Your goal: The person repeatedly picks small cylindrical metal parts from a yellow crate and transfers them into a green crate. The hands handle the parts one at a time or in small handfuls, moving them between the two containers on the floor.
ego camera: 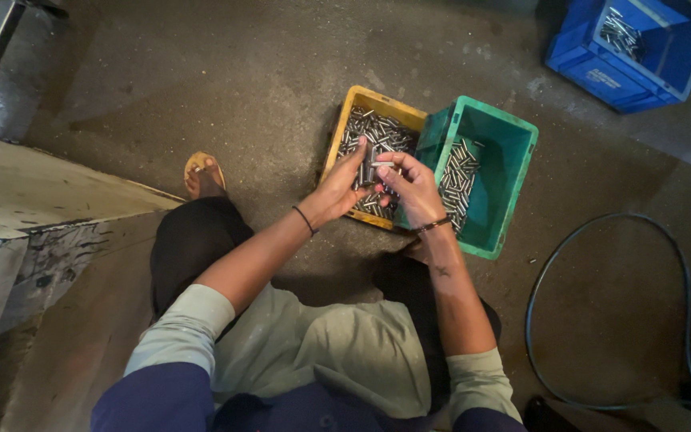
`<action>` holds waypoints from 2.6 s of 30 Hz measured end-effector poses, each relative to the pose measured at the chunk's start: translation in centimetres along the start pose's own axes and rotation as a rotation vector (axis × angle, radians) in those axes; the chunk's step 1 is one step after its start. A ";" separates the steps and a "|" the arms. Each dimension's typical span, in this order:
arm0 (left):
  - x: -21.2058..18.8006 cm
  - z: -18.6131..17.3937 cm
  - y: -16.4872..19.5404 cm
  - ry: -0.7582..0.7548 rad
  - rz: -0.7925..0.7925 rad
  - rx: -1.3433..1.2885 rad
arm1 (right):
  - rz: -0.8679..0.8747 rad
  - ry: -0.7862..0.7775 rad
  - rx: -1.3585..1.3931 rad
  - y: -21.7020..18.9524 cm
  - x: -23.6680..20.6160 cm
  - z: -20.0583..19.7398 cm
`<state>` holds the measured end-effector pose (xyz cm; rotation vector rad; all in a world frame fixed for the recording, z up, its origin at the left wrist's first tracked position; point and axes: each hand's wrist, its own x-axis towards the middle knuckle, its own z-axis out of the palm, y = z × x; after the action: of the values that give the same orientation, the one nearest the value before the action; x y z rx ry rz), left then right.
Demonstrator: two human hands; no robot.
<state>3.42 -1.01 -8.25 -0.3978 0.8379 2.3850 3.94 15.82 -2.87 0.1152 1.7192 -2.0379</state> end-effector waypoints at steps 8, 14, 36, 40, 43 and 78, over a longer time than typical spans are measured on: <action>0.4 0.2 0.4 0.076 0.029 -0.031 | -0.065 -0.055 0.172 0.6 0.2 -1.0; 0.8 -0.3 1.4 0.025 0.124 -0.230 | -0.452 0.177 -0.653 -0.5 0.2 -1.5; 0.0 0.6 1.4 0.023 -0.001 -0.131 | -0.162 -0.005 0.072 -1.0 0.2 -1.5; -0.2 0.9 1.0 -0.027 0.007 -0.128 | -0.154 0.003 -0.031 -0.7 0.4 -1.1; 0.0 0.8 0.8 0.021 -0.020 -0.087 | -0.136 0.000 -0.097 -0.7 0.3 -0.9; 2.2 -1.2 -0.4 -0.022 0.147 -0.144 | -0.270 0.152 -0.604 3.2 1.2 1.9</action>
<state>2.00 -0.64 -10.35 -0.3773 0.7092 2.5904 4.55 13.27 -5.77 -0.1706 2.4808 -1.6144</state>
